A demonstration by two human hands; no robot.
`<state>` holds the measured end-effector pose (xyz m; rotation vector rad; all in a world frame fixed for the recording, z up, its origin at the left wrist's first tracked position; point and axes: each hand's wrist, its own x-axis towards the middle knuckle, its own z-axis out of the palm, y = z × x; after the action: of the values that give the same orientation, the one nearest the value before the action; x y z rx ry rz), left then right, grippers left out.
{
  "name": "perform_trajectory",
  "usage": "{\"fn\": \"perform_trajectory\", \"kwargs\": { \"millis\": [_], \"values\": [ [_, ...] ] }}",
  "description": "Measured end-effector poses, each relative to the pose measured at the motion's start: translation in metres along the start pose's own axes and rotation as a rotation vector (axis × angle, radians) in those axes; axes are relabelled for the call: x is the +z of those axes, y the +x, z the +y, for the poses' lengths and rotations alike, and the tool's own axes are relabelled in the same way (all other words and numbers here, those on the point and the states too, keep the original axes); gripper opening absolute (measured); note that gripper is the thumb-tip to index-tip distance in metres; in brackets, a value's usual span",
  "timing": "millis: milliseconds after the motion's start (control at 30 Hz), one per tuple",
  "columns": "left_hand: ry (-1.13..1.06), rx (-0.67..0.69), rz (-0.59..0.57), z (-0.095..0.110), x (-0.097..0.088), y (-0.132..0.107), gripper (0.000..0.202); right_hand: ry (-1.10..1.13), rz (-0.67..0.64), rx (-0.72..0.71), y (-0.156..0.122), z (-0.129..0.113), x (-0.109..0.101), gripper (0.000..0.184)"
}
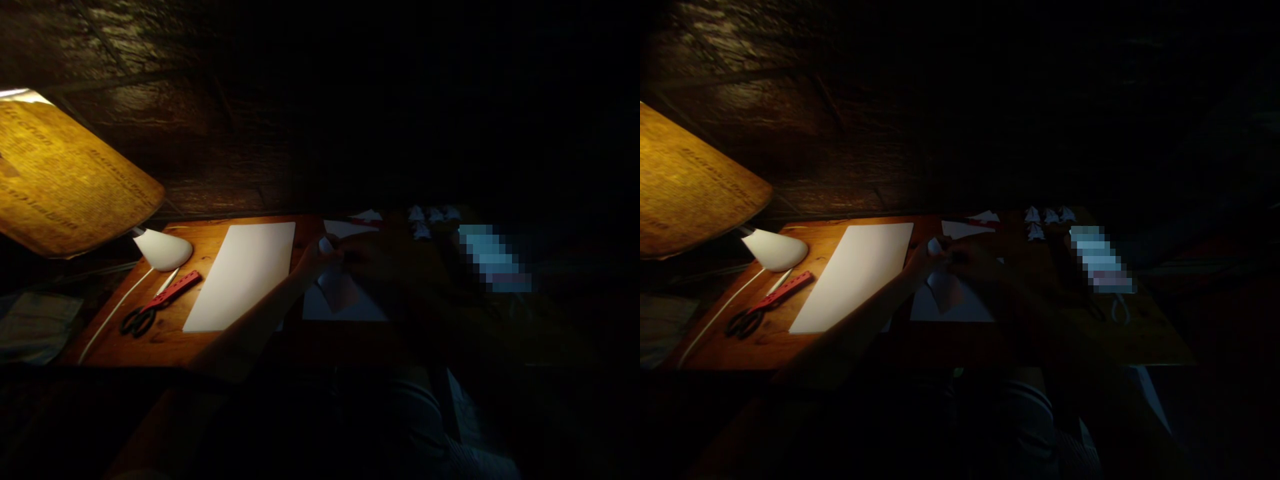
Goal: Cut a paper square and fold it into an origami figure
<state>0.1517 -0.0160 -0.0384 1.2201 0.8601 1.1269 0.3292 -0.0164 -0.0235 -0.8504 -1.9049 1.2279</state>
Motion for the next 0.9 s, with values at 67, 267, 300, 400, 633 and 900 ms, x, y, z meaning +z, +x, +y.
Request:
{"fn": "perform_trajectory", "kwargs": {
  "millis": [67, 267, 300, 400, 633, 900],
  "values": [
    [-0.009, 0.021, -0.028, -0.003, 0.000, 0.000, 0.042, 0.015, -0.006, 0.010, 0.001, 0.001, 0.004, 0.025],
    [-0.076, -0.045, 0.020, -0.009, -0.004, 0.003, 0.057, -0.044, 0.100, 0.035, -0.002, -0.002, 0.010, 0.031],
    [-0.103, -0.068, 0.016, -0.009, -0.005, 0.003, 0.058, -0.054, 0.108, 0.062, -0.004, -0.005, 0.009, 0.029],
    [-0.215, -0.090, 0.005, -0.007, -0.007, 0.005, 0.061, -0.086, 0.125, 0.149, -0.007, -0.017, 0.005, 0.022],
    [-0.359, -0.142, 0.115, -0.011, -0.009, 0.010, 0.060, -0.067, 0.286, 0.254, -0.007, -0.026, 0.002, 0.016],
    [-0.268, -0.104, 0.009, -0.014, -0.005, 0.005, 0.033, 0.020, 0.267, 0.189, -0.005, -0.004, 0.003, 0.025]
  ]
}}
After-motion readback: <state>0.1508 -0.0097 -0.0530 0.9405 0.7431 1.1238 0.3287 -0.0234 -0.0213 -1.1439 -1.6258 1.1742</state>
